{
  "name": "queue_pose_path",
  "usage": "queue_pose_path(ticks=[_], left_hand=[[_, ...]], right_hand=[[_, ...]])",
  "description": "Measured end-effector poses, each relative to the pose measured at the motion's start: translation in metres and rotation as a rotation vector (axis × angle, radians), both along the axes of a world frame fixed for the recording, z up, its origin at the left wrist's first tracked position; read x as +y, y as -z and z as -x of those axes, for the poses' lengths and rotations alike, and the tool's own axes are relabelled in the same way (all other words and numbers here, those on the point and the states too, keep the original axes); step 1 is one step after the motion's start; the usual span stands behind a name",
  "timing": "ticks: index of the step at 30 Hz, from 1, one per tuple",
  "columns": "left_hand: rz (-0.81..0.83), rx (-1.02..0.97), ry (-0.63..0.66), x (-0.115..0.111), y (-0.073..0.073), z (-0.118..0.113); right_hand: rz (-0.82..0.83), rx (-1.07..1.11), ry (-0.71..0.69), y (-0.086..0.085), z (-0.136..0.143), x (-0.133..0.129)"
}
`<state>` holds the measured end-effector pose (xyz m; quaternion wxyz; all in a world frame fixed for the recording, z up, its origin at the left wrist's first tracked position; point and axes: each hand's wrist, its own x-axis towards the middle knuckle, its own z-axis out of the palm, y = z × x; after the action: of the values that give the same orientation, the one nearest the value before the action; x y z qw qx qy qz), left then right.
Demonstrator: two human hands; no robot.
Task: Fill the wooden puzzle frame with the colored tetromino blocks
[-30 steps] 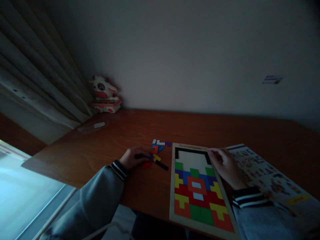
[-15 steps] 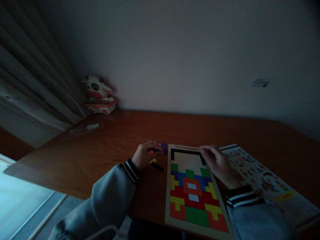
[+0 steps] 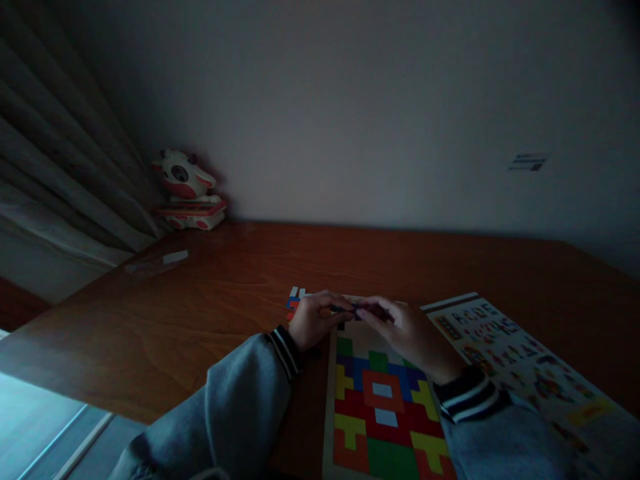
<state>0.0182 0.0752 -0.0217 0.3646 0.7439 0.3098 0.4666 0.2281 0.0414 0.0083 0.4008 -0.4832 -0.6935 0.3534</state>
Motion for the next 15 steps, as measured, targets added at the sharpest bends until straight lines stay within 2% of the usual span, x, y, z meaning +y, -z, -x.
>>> queue_pose_path(ticks=[3,7,15], left_hand=[[0.160,-0.147,0.024,-0.003,0.005,-0.004],[0.334,-0.280,0.064,-0.004,0.009,-0.008],[0.473,-0.364,0.089,-0.003,0.006,-0.009]], right_hand=[[-0.004,0.063,0.021,0.007,0.004,-0.005],[0.097,0.143,0.024,0.014,0.006,-0.008],[0.168,0.205,0.052,0.004,0.003,-0.011]])
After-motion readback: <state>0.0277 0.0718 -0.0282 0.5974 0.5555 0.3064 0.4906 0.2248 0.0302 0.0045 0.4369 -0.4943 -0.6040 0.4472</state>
